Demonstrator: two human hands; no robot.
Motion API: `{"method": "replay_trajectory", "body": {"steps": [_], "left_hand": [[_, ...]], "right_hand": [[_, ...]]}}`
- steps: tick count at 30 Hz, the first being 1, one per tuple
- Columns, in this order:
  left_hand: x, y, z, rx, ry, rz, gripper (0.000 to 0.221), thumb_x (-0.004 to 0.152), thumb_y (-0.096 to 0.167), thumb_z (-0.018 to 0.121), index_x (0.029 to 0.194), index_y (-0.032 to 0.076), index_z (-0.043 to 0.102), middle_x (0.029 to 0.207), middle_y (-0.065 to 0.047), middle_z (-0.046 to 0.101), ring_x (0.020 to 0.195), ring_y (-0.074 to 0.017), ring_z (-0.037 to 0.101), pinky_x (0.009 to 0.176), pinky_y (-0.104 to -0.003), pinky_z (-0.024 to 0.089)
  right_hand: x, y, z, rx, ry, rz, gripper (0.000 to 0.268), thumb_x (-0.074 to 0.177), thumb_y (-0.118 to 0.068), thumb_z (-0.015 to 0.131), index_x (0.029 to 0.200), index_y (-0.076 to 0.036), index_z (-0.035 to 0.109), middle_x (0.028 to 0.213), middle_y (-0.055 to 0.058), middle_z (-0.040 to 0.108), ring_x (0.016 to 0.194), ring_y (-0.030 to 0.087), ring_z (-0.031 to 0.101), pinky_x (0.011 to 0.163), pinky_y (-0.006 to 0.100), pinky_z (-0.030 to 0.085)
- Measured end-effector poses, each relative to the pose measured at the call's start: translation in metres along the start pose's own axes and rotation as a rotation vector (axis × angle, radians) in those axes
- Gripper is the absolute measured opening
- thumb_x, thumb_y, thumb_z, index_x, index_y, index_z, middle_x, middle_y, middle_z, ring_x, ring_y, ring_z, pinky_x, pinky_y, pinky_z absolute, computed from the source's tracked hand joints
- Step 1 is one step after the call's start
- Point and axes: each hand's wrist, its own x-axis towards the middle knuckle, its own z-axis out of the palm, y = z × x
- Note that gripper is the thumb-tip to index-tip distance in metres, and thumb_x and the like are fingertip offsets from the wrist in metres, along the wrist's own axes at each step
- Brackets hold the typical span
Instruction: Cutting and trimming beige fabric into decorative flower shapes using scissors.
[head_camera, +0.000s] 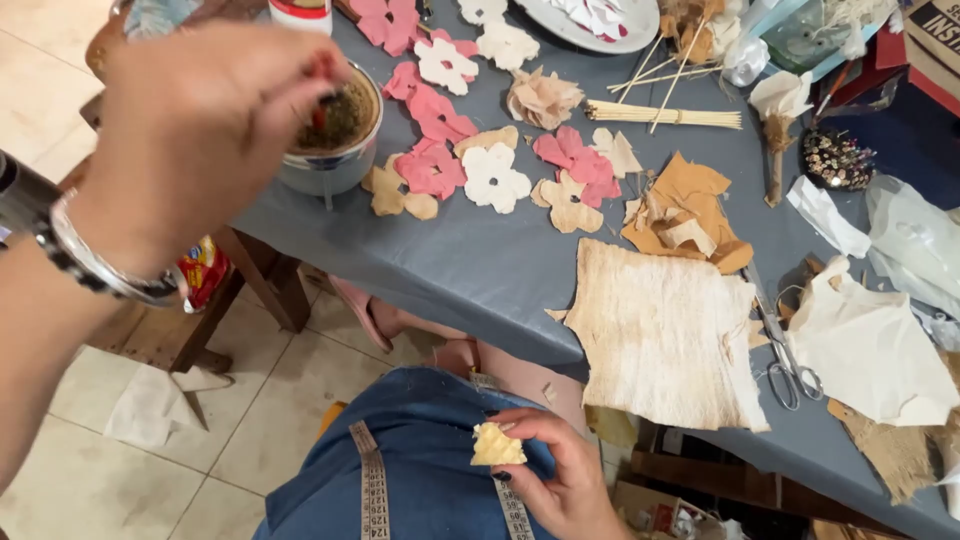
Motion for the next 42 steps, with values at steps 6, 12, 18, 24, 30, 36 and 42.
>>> {"method": "replay_trajectory", "body": {"steps": [6,12,18,24,30,36,42], "left_hand": [[-0.009,0.015,-0.004,0.141,0.017,0.044,0.030,0.108,-0.015,0.056,0.113,0.011,0.071,0.095,0.000,0.067,0.080,-0.0174,0.062,0.068,-0.033,0.049],[-0.003,0.021,-0.013,0.183,-0.002,0.051,0.041,0.100,-0.022,0.054,0.115,0.015,0.067,0.101,0.006,0.064,0.080,-0.0180,0.045,0.070,-0.030,0.042],[-0.013,-0.004,0.001,0.207,-0.039,-0.079,0.011,0.125,0.008,0.069,0.128,0.012,0.079,0.122,-0.003,0.081,0.112,-0.0254,0.077,0.081,-0.035,0.053],[-0.002,-0.007,-0.003,0.135,-0.008,-0.099,0.013,0.121,0.002,0.084,0.133,0.003,0.085,0.123,-0.007,0.084,0.102,-0.0226,0.075,0.076,-0.035,0.053],[-0.014,0.006,0.012,0.502,-0.187,-0.016,0.031,0.107,-0.004,0.061,0.090,0.019,0.048,0.077,0.005,0.047,0.070,-0.0145,0.050,0.063,-0.029,0.042],[-0.015,0.009,0.003,0.169,-0.076,0.030,0.019,0.114,-0.002,0.063,0.116,0.013,0.074,0.109,-0.001,0.078,0.097,-0.0205,0.076,0.074,-0.036,0.059],[-0.020,0.011,0.001,-0.136,-0.092,-0.069,0.034,0.110,-0.013,0.073,0.144,-0.013,0.069,0.137,-0.032,0.076,0.118,-0.0480,0.074,0.103,-0.053,0.057]], "right_hand": [[0.001,0.000,-0.001,0.012,0.015,-0.042,0.026,0.098,-0.027,0.069,0.116,-0.010,0.062,0.117,0.017,0.075,0.111,0.030,0.075,0.090,0.042,0.059],[0.002,0.000,-0.002,-0.021,0.006,-0.039,0.025,0.098,-0.028,0.068,0.115,-0.011,0.062,0.117,0.017,0.076,0.111,0.030,0.075,0.090,0.041,0.060],[0.001,0.003,-0.002,-0.003,0.003,-0.050,0.025,0.099,-0.028,0.067,0.117,-0.011,0.060,0.118,0.016,0.075,0.112,0.032,0.075,0.090,0.043,0.060],[0.001,0.002,-0.003,0.003,0.008,-0.047,0.025,0.099,-0.026,0.067,0.117,-0.010,0.061,0.118,0.018,0.074,0.112,0.032,0.074,0.090,0.043,0.060],[0.002,0.001,-0.003,-0.004,0.008,-0.042,0.026,0.098,-0.027,0.069,0.117,-0.011,0.061,0.118,0.016,0.075,0.111,0.030,0.075,0.090,0.042,0.060],[0.000,0.000,-0.003,0.024,0.022,-0.036,0.027,0.099,-0.026,0.066,0.119,-0.008,0.062,0.119,0.016,0.074,0.114,0.031,0.074,0.091,0.044,0.061],[0.005,-0.011,0.000,0.092,0.042,-0.091,0.026,0.102,-0.033,0.066,0.115,-0.010,0.062,0.116,0.016,0.074,0.109,0.033,0.076,0.090,0.044,0.063]]}}
